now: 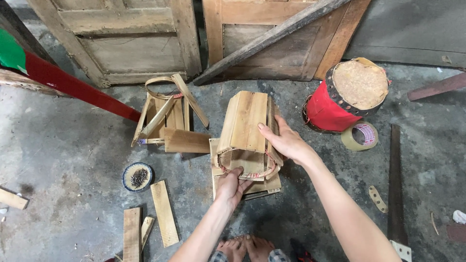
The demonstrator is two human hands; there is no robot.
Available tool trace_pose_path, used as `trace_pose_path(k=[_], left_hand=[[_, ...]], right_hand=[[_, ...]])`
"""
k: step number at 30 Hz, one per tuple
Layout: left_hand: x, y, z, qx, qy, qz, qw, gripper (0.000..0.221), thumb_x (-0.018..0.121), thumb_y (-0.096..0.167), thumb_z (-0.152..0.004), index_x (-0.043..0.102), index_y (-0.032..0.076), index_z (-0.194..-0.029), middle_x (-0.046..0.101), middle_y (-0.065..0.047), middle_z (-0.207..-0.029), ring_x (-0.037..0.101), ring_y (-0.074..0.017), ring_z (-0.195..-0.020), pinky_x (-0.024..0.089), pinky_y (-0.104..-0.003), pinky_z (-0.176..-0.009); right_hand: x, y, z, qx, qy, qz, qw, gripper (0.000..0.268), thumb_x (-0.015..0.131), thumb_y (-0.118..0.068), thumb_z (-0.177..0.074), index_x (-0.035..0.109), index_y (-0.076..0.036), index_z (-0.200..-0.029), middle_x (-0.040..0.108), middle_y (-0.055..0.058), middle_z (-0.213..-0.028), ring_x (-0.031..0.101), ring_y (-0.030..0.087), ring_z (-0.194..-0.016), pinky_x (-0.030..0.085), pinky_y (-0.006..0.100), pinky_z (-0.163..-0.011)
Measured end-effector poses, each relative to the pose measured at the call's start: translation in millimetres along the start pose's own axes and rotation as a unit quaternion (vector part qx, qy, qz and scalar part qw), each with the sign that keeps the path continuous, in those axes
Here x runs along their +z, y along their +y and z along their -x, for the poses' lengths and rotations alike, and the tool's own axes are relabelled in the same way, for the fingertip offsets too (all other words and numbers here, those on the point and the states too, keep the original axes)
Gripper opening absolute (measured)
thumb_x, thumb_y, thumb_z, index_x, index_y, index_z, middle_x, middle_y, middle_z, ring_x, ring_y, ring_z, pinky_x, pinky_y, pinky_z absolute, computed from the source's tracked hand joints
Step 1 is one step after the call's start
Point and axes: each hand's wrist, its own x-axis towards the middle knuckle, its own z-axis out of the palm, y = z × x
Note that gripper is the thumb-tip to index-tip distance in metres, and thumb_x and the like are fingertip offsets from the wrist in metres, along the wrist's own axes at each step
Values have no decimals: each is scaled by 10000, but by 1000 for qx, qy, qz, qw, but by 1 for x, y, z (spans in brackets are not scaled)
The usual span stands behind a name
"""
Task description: Assembling a small wooden structure by fitting slats together and using pliers for adjustments.
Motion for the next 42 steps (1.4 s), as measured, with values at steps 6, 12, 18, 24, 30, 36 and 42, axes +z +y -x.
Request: trace_pose_path(k=[6, 12, 18, 24, 30, 36, 42], left_hand=[[6, 6, 4, -6, -10, -18, 1000, 500, 692, -24, -895, 434, -112, -1315, 591, -213, -1041, 730, -417, -914, 579, -634, -901], [9, 11, 4, -9, -22, -41, 999, 419, 665, -45, -902, 440, -135, -1244, 555, -218, -1035, 727, -412, -900, 595, -626, -892], [20, 23, 25, -7, -33, -47, 998, 401, 648, -51, -915, 431, -167, -1232, 545, -224, -1057, 720, -420, -913, 587, -634, -891], [24, 35, 42, -24, -51, -42, 998, 417, 624, -66, -935, 414, -188, -1274, 520, -232, -1119, 706, -438, -967, 584, -652, -907], [18, 38, 45, -36, -61, -30, 997, 428, 612, -83, -938, 402, -215, -1287, 491, -241, -1137, 685, -470, -1028, 566, -668, -924], [6, 33, 24, -48, -75, -8, 996, 436, 620, -93, -929, 407, -227, -1286, 531, -283, -1140, 675, -536, -1037, 556, -698, -918], [-5, 30, 8, -52, -82, -7, 995, 412, 612, -102, -930, 421, -222, -1275, 567, -310, -1156, 682, -533, -1015, 569, -681, -902]], right_hand=[[-10, -34, 29, 15, -32, 10, 999, 982, 449, -743, -932, 220, -79, -1618, 262, 300, -1626, 320, 537, -1447, 440, 712, -1026], [-16, -52, 31, 25, -44, 72, 996, 879, 423, -657, -988, 209, -84, -1620, 268, 276, -1634, 306, 502, -1471, 435, 677, -1072], [-7, -21, -19, -33, -45, 95, 994, 919, 395, -696, -967, 152, -138, -1656, 243, 249, -1658, 219, 489, -1513, 240, 644, -1213], [-2, -29, -18, -35, -46, 115, 992, 866, 390, -649, -979, 148, -176, -1662, 283, 260, -1641, 236, 453, -1524, 217, 594, -1235], [2, -29, -18, -46, -42, 136, 989, 902, 396, -692, -964, 170, -161, -1657, 303, 281, -1626, 244, 447, -1525, 218, 582, -1234], [5, -37, -16, -50, -34, 124, 990, 889, 403, -703, -956, 192, -185, -1647, 338, 329, -1583, 296, 463, -1504, 260, 579, -1224], [5, -33, -19, -54, -12, 115, 992, 857, 344, -772, -943, 287, -232, -1606, 384, 311, -1553, 361, 466, -1471, 303, 583, -1200]])
